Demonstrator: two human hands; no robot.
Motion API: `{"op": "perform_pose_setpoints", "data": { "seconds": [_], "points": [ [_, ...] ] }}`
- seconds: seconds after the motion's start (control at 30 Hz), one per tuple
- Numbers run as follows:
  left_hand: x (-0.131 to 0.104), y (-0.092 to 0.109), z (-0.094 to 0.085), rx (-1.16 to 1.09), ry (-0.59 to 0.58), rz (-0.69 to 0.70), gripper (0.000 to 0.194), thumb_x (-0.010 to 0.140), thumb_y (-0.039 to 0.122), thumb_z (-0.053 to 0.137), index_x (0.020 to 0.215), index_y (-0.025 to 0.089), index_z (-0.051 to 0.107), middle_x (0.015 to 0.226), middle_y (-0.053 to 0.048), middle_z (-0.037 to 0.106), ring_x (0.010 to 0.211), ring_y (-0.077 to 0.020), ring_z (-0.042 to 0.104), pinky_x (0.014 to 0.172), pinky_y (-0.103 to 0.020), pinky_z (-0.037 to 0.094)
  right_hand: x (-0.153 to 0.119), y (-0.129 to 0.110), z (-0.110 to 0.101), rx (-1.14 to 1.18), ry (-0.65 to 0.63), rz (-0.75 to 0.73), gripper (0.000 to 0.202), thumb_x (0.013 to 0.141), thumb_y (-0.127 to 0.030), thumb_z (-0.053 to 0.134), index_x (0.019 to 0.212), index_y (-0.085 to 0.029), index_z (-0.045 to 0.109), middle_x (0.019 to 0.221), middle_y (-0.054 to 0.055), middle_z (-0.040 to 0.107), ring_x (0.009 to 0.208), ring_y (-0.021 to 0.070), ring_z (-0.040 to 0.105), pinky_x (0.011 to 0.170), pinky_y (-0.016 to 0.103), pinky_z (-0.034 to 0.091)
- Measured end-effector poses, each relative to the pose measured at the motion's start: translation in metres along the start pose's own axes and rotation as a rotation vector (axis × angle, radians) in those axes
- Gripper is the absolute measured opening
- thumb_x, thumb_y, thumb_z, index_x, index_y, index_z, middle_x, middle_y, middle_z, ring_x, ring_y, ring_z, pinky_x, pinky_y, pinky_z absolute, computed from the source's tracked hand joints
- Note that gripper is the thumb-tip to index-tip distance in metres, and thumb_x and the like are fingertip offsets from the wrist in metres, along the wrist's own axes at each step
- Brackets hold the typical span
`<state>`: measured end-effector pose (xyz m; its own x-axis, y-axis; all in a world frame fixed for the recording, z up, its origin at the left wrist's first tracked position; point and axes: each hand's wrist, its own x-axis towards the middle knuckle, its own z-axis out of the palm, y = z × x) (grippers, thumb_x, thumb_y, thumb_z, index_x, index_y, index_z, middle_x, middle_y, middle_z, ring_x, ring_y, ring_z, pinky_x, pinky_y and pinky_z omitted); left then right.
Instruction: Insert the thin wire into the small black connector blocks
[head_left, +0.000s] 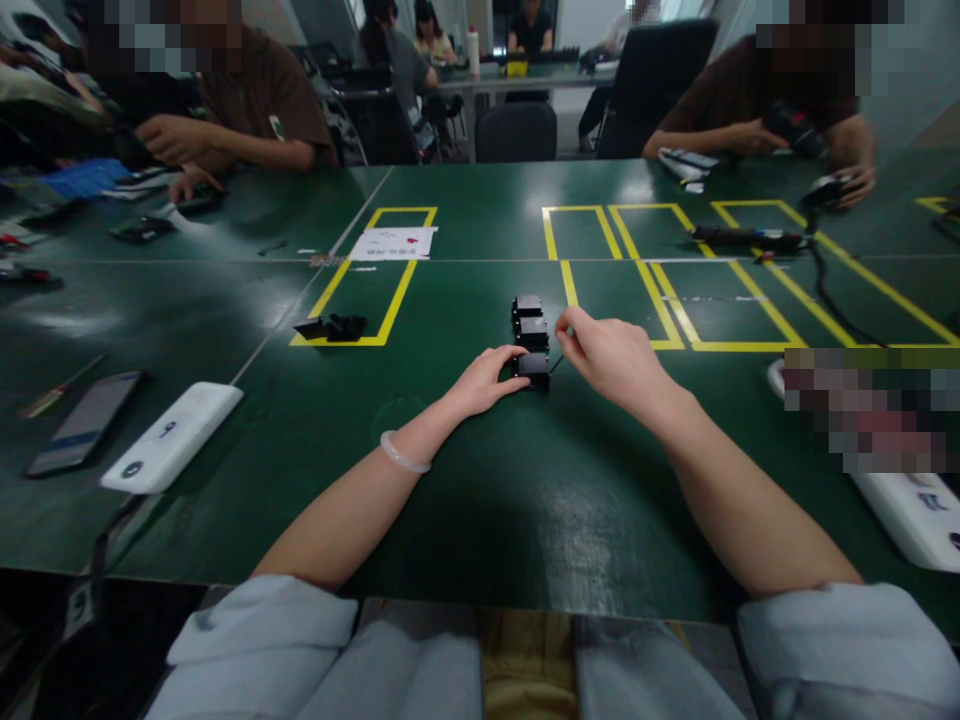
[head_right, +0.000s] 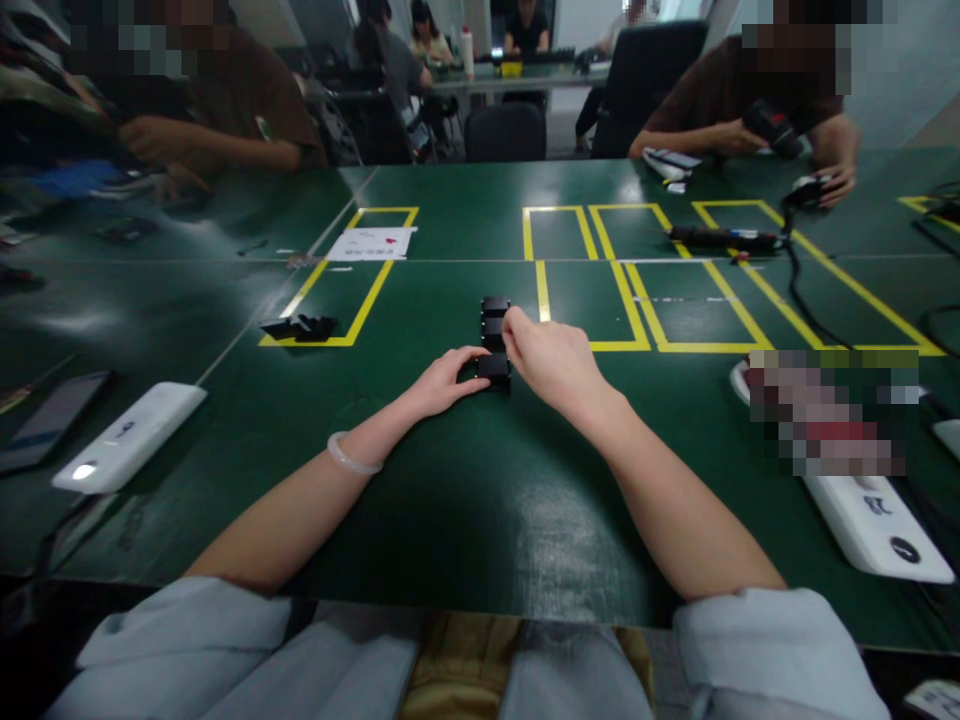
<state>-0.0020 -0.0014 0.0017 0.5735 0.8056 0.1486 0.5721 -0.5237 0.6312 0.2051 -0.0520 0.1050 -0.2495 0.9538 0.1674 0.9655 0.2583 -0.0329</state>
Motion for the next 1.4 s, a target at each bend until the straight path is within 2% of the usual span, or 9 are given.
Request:
{"op": "perform_pose_setpoints", "data": {
  "seconds": [0.17, 0.37, 0.5, 0.67, 0.9, 1.07, 1.17, 1.3, 1.4],
  "points": [
    [0.0002, -0.0006, 0.0005, -0.004, 0.005, 0.007, 0.043, 0.091, 0.037, 0.063, 0.129, 0.019, 0.055, 0.133, -0.007, 0.061, 0.118, -0.026, 0.055, 0.103, -0.04, 0.042, -0.0024, -0.001, -0.0012, 0.038, 0.031, -0.021, 0.031, 0.098, -0.031, 0.032, 0.115, -0.021, 0.055, 0.088, 0.006, 0.072, 0.071, 0.0185, 0.063, 0.055, 0.029, 0.021],
    [0.0002, -0.001, 0.0012, 0.003, 0.01, 0.004, 0.043, 0.09, 0.038, 0.063, 0.129, 0.021, 0.055, 0.133, -0.006, 0.061, 0.118, -0.0262, 0.056, 0.103, -0.04, 0.042, -0.0006, -0.0017, -0.0023, -0.025, 0.002, 0.017, 0.039, 0.101, -0.046, 0.03, 0.107, -0.021, 0.061, 0.086, 0.008, 0.073, 0.075, 0.0215, 0.066, 0.056, 0.029, 0.02],
    [0.0002, -0.0024, 0.0017, 0.0, 0.011, 0.019, 0.042, 0.091, 0.038, 0.062, 0.129, 0.021, 0.054, 0.133, -0.006, 0.061, 0.119, -0.0262, 0.055, 0.103, -0.041, 0.042, 0.0004, -0.0008, -0.0002, -0.049, 0.01, 0.026, 0.035, 0.101, -0.036, 0.03, 0.112, -0.021, 0.06, 0.086, 0.008, 0.073, 0.074, 0.0211, 0.066, 0.056, 0.03, 0.019],
    [0.0, -0.002, 0.0015, 0.001, 0.011, 0.006, 0.043, 0.091, 0.037, 0.063, 0.129, 0.021, 0.054, 0.133, -0.007, 0.061, 0.119, -0.0263, 0.055, 0.103, -0.041, 0.042, -0.0014, -0.0007, 0.0012, 0.043, 0.051, -0.013, 0.033, 0.098, -0.03, 0.032, 0.12, -0.02, 0.054, 0.087, 0.006, 0.073, 0.073, 0.0194, 0.064, 0.055, 0.028, 0.021],
    [0.0001, -0.0025, 0.0015, -0.003, 0.015, 0.02, 0.043, 0.091, 0.038, 0.063, 0.129, 0.02, 0.055, 0.134, -0.007, 0.061, 0.119, -0.0263, 0.055, 0.104, -0.041, 0.042, -0.0001, -0.002, -0.0007, -0.032, 0.013, 0.03, 0.037, 0.101, -0.042, 0.031, 0.107, -0.02, 0.061, 0.084, 0.008, 0.073, 0.071, 0.0198, 0.064, 0.055, 0.029, 0.019],
    [0.0004, -0.0019, 0.001, -0.005, 0.009, 0.013, 0.042, 0.091, 0.038, 0.063, 0.129, 0.02, 0.055, 0.134, -0.007, 0.061, 0.12, -0.0266, 0.055, 0.104, -0.042, 0.043, -0.0001, -0.0007, 0.0026, 0.018, 0.049, 0.0, 0.032, 0.099, -0.033, 0.032, 0.118, -0.02, 0.055, 0.085, 0.006, 0.072, 0.069, 0.0183, 0.063, 0.054, 0.028, 0.02],
    [0.0002, -0.0013, 0.0008, -0.005, 0.008, 0.009, 0.042, 0.091, 0.037, 0.063, 0.129, 0.021, 0.055, 0.134, -0.007, 0.06, 0.12, -0.0268, 0.055, 0.103, -0.042, 0.043, -0.001, -0.001, 0.0028, 0.043, 0.074, -0.004, 0.031, 0.097, -0.031, 0.034, 0.118, -0.02, 0.054, 0.085, 0.006, 0.072, 0.069, 0.0182, 0.062, 0.055, 0.028, 0.021],
    [0.0, -0.0016, 0.0012, 0.003, 0.016, 0.019, 0.042, 0.091, 0.039, 0.063, 0.128, 0.021, 0.055, 0.132, -0.007, 0.061, 0.118, -0.0264, 0.056, 0.103, -0.042, 0.043, -0.001, -0.0029, 0.0001, -0.019, 0.034, 0.024, 0.038, 0.101, -0.044, 0.03, 0.108, -0.021, 0.06, 0.083, 0.007, 0.072, 0.071, 0.0199, 0.063, 0.056, 0.029, 0.019],
    [-0.0001, -0.002, 0.0016, 0.005, 0.017, 0.023, 0.042, 0.091, 0.039, 0.063, 0.128, 0.021, 0.055, 0.132, -0.007, 0.061, 0.119, -0.0262, 0.056, 0.103, -0.041, 0.043, -0.0005, -0.0034, -0.0005, -0.061, 0.017, 0.035, 0.04, 0.101, -0.042, 0.029, 0.109, -0.021, 0.061, 0.084, 0.008, 0.073, 0.07, 0.0201, 0.063, 0.056, 0.03, 0.018]
  ]
}}
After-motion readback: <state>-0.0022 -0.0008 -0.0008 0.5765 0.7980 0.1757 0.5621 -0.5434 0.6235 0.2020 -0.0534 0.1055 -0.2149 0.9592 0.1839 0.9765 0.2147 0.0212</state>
